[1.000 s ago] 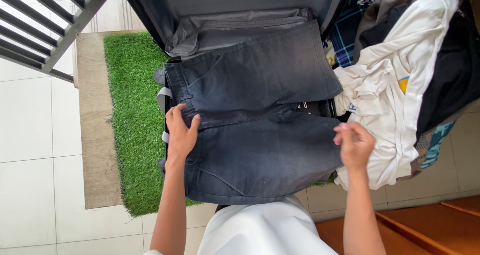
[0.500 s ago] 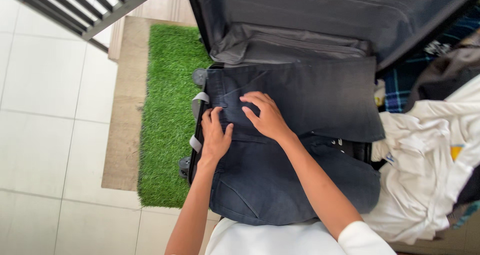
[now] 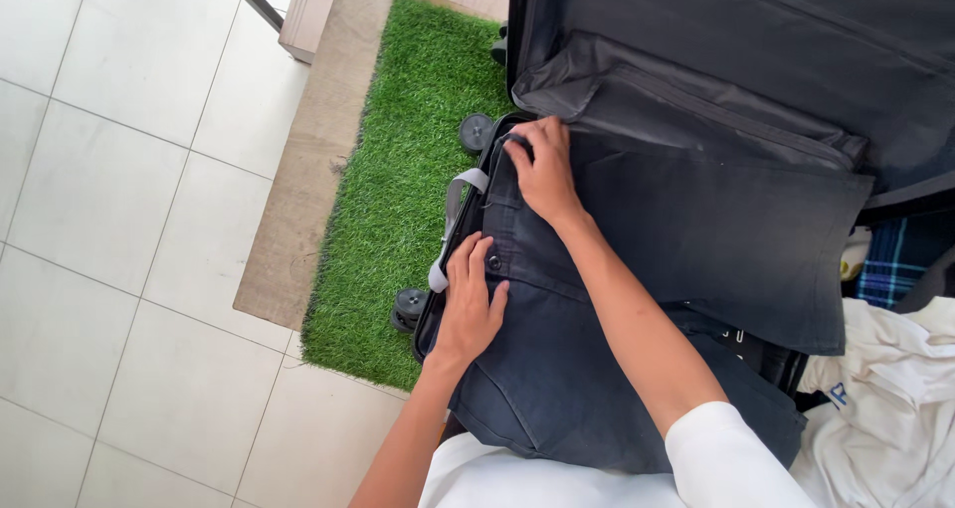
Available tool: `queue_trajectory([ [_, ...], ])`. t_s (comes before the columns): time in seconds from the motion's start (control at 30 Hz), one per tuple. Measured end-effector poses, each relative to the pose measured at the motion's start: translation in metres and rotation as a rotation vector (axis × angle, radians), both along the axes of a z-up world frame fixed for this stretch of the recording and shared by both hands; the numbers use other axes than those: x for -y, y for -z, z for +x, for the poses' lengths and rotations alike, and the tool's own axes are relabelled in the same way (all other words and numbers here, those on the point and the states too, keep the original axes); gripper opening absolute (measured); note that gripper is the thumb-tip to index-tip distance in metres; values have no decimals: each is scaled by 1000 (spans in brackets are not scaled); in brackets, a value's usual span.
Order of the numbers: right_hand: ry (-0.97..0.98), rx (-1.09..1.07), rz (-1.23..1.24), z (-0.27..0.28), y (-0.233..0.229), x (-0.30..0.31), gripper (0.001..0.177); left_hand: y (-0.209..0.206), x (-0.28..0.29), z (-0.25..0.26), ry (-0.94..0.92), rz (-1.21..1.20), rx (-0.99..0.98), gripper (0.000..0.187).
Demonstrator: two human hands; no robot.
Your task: The person packs a suitcase by folding and rolling several pieces of clothing including a pair of pants and a white t-shirt.
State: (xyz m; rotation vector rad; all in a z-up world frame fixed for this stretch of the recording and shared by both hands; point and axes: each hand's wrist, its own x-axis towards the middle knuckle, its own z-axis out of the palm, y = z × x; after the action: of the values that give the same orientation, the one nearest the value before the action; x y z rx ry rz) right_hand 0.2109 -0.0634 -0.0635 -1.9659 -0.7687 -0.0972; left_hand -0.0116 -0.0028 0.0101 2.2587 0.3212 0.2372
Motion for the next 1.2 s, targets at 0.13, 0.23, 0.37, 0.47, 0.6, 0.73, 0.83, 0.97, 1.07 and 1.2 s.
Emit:
queue_trajectory([
  [0.13,155,4,111,-5,-21,5,12,-25,4,-23,-71,-63,-60,71],
  [0.23,256,106,211,-6,-42,7,14,-39,9,-38,-149,-54,-112,69],
  [0.37,327,149,256,1,-62,8,15,-51,2,-58,-232,-92,-145,42],
  [0.47,363,183,223,11,-64,-2,12,-55,-7,-65,-288,-65,-93,19],
  [0.6,405,270,78,29,-56,-38,14,-45,-36,-54,-391,70,-71,14],
  [0.73,208,72,-3,22,-42,-56,32,-31,-55,-43,-425,156,-171,15],
  [0.83,140,50,-66,-1,-37,-45,34,-32,-49,-42,-428,229,-103,20],
  [0.97,43,113,-226,-48,-33,-15,41,-39,-26,-39,-381,322,-13,27],
  [1.07,-18,24,-326,-80,-35,9,52,-37,-7,-20,-236,203,79,32],
  [1.2,-45,-47,-537,-99,-37,60,67,-7,21,24,34,42,184,40],
])
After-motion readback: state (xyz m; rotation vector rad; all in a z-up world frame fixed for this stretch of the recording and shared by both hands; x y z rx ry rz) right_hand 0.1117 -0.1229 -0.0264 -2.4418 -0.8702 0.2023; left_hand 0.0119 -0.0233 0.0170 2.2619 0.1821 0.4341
